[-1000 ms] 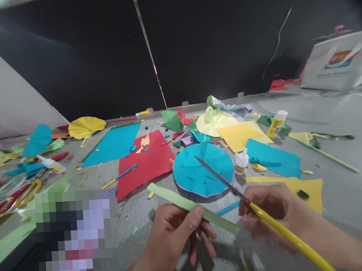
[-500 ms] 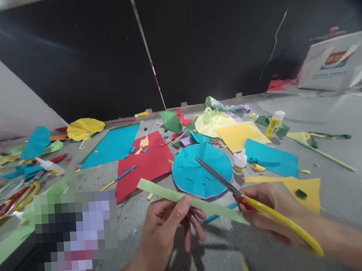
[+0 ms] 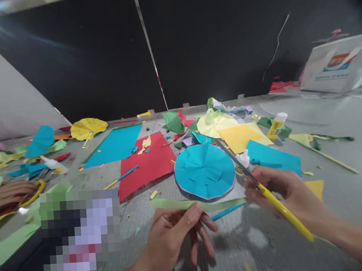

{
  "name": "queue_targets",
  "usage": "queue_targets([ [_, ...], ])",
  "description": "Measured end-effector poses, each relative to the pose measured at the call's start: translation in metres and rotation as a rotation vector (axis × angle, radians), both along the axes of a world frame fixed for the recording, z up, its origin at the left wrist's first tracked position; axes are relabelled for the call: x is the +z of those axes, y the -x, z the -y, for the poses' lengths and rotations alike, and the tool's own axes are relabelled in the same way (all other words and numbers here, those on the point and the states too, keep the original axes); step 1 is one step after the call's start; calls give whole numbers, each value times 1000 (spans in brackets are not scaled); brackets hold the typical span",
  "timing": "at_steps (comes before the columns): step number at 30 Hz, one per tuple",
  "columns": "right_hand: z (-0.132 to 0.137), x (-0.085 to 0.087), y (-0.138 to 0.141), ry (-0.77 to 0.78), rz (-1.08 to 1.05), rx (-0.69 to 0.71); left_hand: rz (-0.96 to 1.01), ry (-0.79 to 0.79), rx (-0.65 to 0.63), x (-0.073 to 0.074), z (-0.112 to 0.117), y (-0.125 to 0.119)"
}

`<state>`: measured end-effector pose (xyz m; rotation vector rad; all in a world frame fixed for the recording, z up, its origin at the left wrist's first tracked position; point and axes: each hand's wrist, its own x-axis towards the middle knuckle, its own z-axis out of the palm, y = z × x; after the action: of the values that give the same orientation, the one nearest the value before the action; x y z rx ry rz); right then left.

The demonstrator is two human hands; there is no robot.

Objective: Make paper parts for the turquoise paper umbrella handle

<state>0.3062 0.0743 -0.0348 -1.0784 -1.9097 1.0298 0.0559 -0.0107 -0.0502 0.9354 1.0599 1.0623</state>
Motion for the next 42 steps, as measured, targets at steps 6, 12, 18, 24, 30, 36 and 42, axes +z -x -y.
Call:
queue_targets([
  [6, 21, -4, 5, 20, -12, 48, -32, 49, -142, -2, 2, -5],
  [12, 27, -19, 12, 158, 71, 121, -12, 14, -76, 3, 2, -11],
  [18, 12, -9, 1, -58, 225, 141, -8, -29, -48, 3, 1, -6],
  [24, 2, 6, -21, -652, 485, 251, 40, -54, 35, 4, -2, -5],
  [30, 2, 8, -19, -737, 644, 297, 54, -94, 103, 6, -4, -6],
  [36, 6, 5, -17, -785, 651, 269, -32, -115, 158, 5, -7, -3],
  [42, 6, 3, -14, -838, 673, 234, -78, -102, 166, 3, -6, -2],
])
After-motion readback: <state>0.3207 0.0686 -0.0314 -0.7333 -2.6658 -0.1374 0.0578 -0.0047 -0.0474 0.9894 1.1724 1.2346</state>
